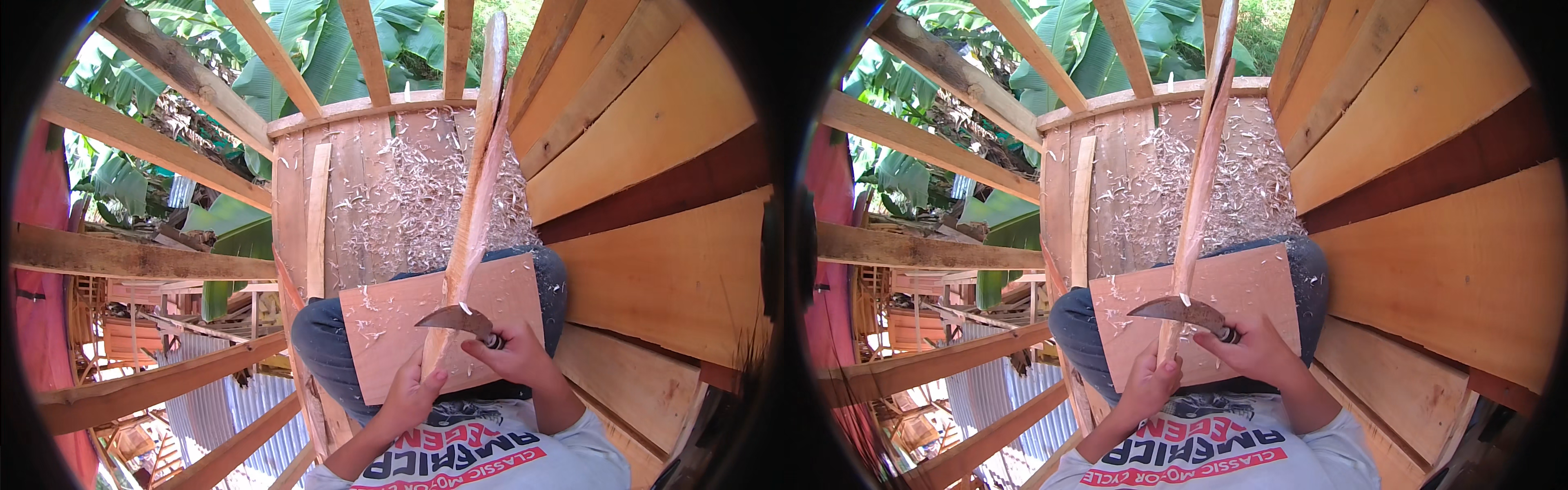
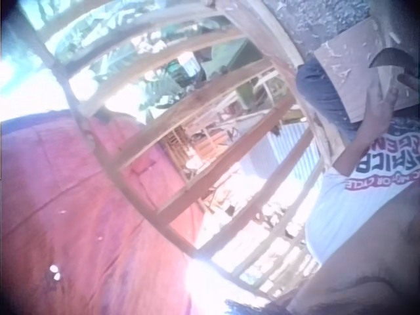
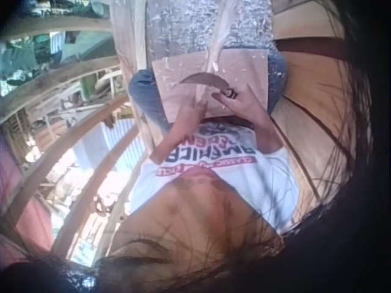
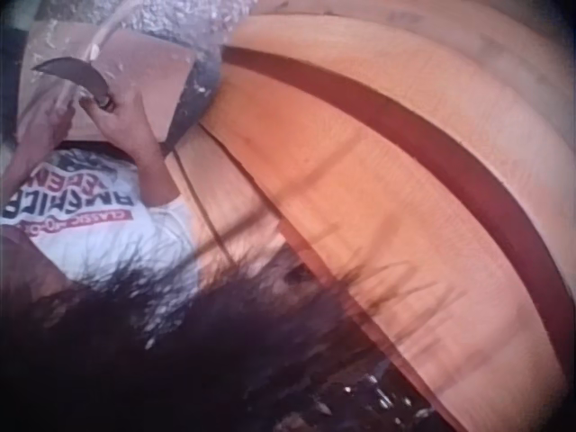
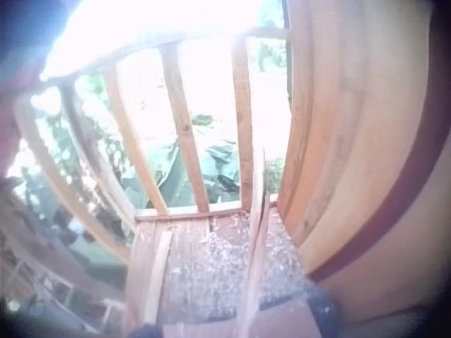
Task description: The person sits cross-legged and uses a curved knife to shave and shape a long, thin piece of wood. They hold the wood against a flat board on their lap and repeatedly scrape the surface to remove shavings, refining the wood's shape.
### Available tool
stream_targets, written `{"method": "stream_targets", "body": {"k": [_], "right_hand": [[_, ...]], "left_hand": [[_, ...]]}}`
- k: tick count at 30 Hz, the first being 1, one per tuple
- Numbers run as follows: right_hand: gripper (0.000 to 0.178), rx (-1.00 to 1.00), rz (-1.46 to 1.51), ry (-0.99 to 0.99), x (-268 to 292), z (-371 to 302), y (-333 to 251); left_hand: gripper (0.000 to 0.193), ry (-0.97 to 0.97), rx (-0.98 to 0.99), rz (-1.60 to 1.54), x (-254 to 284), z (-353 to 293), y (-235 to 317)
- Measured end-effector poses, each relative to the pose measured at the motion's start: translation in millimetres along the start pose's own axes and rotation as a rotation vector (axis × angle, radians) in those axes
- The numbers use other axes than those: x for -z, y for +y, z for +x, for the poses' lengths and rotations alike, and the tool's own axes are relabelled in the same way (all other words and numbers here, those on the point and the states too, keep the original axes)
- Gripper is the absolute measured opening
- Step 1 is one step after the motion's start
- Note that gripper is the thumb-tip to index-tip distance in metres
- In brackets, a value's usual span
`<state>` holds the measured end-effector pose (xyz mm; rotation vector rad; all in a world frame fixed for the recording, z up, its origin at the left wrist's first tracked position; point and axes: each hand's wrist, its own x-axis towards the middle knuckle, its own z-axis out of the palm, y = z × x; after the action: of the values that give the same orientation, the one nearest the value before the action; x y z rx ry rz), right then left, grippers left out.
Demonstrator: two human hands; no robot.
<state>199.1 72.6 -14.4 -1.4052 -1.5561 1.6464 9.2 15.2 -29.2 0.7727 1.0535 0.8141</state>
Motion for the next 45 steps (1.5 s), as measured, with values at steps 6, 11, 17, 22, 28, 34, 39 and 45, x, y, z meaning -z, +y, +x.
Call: {"method": "stream_targets", "body": {"k": [6,11,17,22,28,34,39,45], "right_hand": [[0.023,0.002,0.052,-0.188,8,0,3],[0.014,-0.088,0.376,-0.425,23,1,-3],[0.019,-0.207,0.775,-0.521,8,0,13],[0.022,-0.205,0.592,-0.302,-1,4,13],[0.023,0.126,0.223,0.197,-6,13,11],[0.022,-0.119,0.512,-0.251,14,-5,-1],[0.025,-0.171,0.38,-0.4,23,-5,8],[0.028,-0.167,0.517,-0.432,18,-11,10]], "left_hand": [[0.051,-0.064,-0.035,0.035,1,0,-7],[0.038,-0.054,0.144,-0.111,4,-8,3],[0.034,-0.084,0.156,-0.217,12,-7,5],[0.032,-0.027,0.083,-0.083,15,-3,5],[0.03,-0.099,0.245,-0.258,2,-5,5],[0.041,-0.109,0.154,-0.045,4,-5,0],[0.029,-0.063,0.122,-0.163,-2,-3,11],[0.029,-0.065,0.097,-0.101,-4,-3,15]]}}
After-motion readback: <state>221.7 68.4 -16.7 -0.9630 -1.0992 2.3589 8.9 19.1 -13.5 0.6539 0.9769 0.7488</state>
